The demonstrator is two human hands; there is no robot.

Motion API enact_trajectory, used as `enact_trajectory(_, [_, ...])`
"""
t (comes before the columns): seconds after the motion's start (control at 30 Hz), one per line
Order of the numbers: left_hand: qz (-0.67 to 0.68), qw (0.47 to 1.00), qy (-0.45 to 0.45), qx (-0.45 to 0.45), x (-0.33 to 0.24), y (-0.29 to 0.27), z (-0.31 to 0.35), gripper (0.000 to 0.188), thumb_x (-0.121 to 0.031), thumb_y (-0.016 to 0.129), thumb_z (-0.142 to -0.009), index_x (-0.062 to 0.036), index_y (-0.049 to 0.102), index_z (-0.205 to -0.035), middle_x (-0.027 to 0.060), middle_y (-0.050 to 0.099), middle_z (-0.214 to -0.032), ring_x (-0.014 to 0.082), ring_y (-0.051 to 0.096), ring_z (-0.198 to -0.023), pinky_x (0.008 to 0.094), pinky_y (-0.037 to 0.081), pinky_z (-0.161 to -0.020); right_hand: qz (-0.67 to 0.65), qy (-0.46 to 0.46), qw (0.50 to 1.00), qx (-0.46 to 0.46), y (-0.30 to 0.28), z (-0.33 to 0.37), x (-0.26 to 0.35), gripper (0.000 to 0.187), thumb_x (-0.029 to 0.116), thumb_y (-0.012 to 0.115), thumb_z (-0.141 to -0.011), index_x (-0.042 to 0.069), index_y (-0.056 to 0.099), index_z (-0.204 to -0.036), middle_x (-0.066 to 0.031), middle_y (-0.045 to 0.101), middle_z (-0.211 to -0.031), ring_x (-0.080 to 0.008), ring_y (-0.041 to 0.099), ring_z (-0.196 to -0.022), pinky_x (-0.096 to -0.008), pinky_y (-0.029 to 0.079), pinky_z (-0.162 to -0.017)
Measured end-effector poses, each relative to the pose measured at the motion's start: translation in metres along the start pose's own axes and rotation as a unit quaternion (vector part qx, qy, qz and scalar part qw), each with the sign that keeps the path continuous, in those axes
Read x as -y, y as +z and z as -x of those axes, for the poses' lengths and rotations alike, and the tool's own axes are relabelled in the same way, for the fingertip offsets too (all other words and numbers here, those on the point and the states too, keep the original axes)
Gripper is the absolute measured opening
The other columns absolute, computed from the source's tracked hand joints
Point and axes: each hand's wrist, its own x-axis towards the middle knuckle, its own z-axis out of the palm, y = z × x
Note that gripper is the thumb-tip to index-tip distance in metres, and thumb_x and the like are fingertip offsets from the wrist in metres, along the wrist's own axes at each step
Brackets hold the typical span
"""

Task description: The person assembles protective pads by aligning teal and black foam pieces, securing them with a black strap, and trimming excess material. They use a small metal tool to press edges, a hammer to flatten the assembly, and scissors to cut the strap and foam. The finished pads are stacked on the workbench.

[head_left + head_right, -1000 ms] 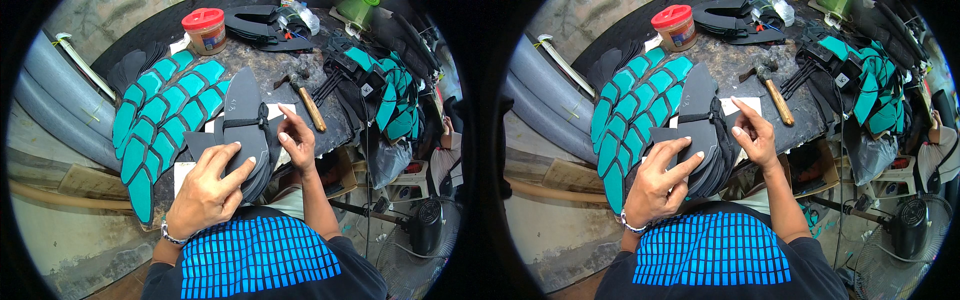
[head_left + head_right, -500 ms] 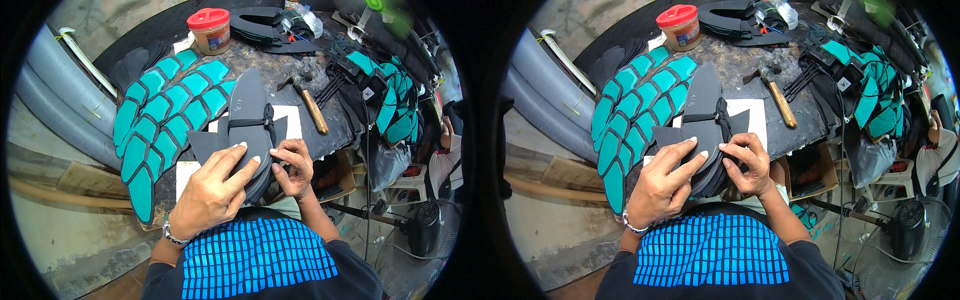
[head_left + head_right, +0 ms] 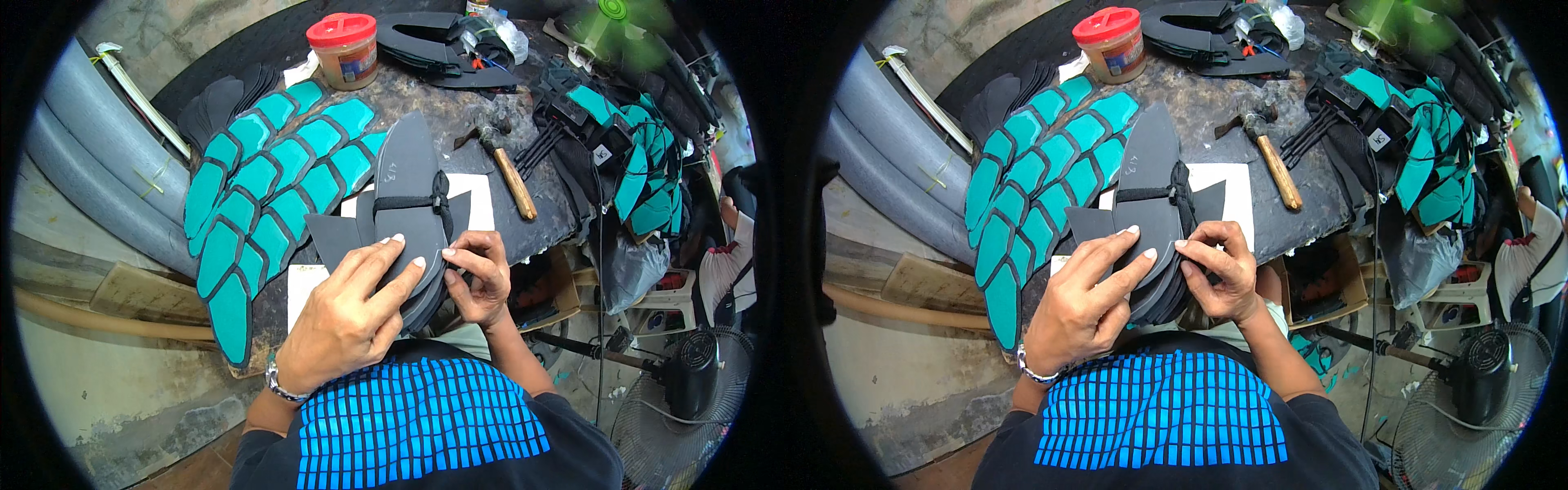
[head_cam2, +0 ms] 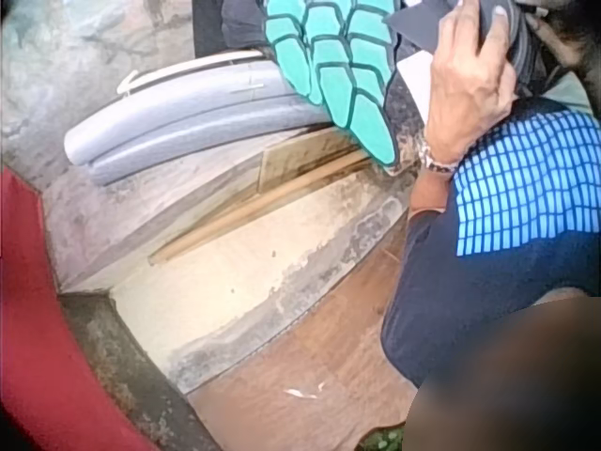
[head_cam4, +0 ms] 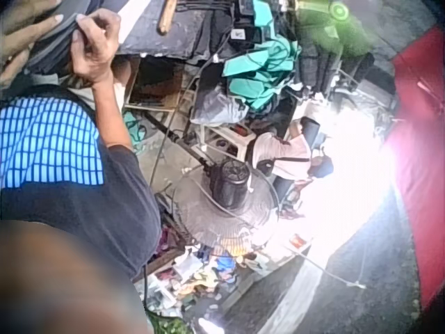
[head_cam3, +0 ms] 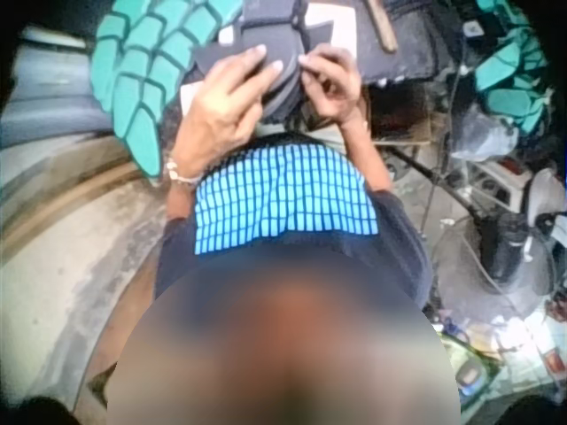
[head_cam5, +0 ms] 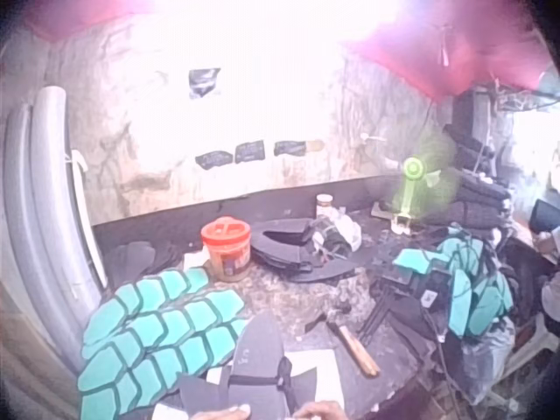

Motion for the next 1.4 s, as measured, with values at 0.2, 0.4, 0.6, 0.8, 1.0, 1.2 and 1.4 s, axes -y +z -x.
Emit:
enact_trajectory(0.2, [-0.011, 1.0, 0.005, -0.004, -0.001, 0.002, 0.0, 0.051, -0.003, 0.069, -0.074, -0.0008, 0.065, -0.125, 0.027, 0.059, -0.13, 0.0384, 0.061, -0.116, 0.0438, 0.055, -0.096, -0.004, 0.004, 1.0, -0.015, 0.001, 0.0, -0.001, 0.04, -0.003, 0.073, -0.075, 0.006, 0.068, -0.114, -0.0147, 0.062, -0.101, -0.0247, 0.06, -0.087, -0.0336, 0.05, -0.072])
enact_trajectory(0.4, [0.002, 0.999, -0.023, -0.023, -0.004, 0.006, 0.0, 0.054, 0.001, 0.065, -0.07, -0.0055, 0.069, -0.124, 0.0224, 0.061, -0.129, 0.0376, 0.062, -0.115, 0.0457, 0.053, -0.097, -0.011, 0.011, 1.0, -0.009, 0.0, 0.0, -0.002, 0.036, 0.001, 0.071, -0.08, 0.002, 0.061, -0.115, -0.0178, 0.059, -0.104, -0.0248, 0.059, -0.092, -0.0337, 0.05, -0.079])
enact_trajectory(0.6, [-0.014, 1.0, -0.009, -0.02, -0.002, 0.006, 0.0, 0.052, -0.003, 0.07, -0.071, -0.0037, 0.067, -0.123, 0.024, 0.06, -0.128, 0.0379, 0.063, -0.113, 0.0437, 0.055, -0.095, -0.031, 0.042, 0.998, -0.026, 0.002, 0.002, 0.002, 0.041, -0.001, 0.072, -0.079, 0.003, 0.062, -0.118, -0.0175, 0.06, -0.104, -0.025, 0.059, -0.09, -0.0338, 0.049, -0.078])
enact_trajectory(0.8, [-0.007, 0.999, -0.006, -0.036, 0.0, 0.008, 0.002, 0.05, -0.003, 0.073, -0.07, -0.001, 0.067, -0.119, 0.0245, 0.06, -0.128, 0.0379, 0.063, -0.113, 0.0432, 0.055, -0.093, -0.002, 0.021, 1.0, -0.009, 0.0, 0.0, 0.003, 0.044, -0.002, 0.071, -0.076, 0.004, 0.067, -0.12, -0.016, 0.061, -0.101, -0.0255, 0.06, -0.088, -0.0339, 0.051, -0.074])
enact_trajectory(1.0, [0.031, 0.997, -0.007, -0.072, 0.006, 0.015, 0.007, 0.049, -0.006, 0.08, -0.068, 0.0012, 0.067, -0.115, 0.0219, 0.061, -0.13, 0.0377, 0.064, -0.112, 0.0429, 0.054, -0.093, 0.001, 0.033, 0.999, -0.009, -0.001, 0.0, 0.005, 0.041, -0.002, 0.071, -0.076, 0.004, 0.068, -0.117, -0.0161, 0.061, -0.1, -0.0266, 0.06, -0.088, -0.0352, 0.051, -0.077])
enact_trajectory(1.2, [0.047, 0.993, 0.007, -0.105, 0.008, 0.027, 0.011, 0.055, -0.016, 0.087, -0.07, -0.0001, 0.067, -0.118, 0.0197, 0.062, -0.131, 0.0366, 0.061, -0.118, 0.0442, 0.052, -0.097, -0.054, 0.092, 0.994, -0.017, -0.002, 0.002, 0.004, 0.038, 0.015, 0.069, -0.083, 0.001, 0.064, -0.119, -0.0165, 0.059, -0.106, -0.0252, 0.057, -0.096, -0.0359, 0.048, -0.084])
enact_trajectory(1.4, [0.139, 0.981, -0.008, -0.135, 0.015, 0.037, 0.026, 0.054, -0.034, 0.077, -0.085, -0.0009, 0.066, -0.126, 0.0232, 0.052, -0.142, 0.0396, 0.051, -0.13, 0.0499, 0.04, -0.11, -0.081, 0.321, 0.943, 0.017, 0.004, -0.017, 0.006, 0.091, 0.067, 0.046, -0.096, 0.001, 0.029, -0.157, -0.0214, 0.044, -0.138, -0.0324, 0.049, -0.125, -0.0431, 0.038, -0.109])
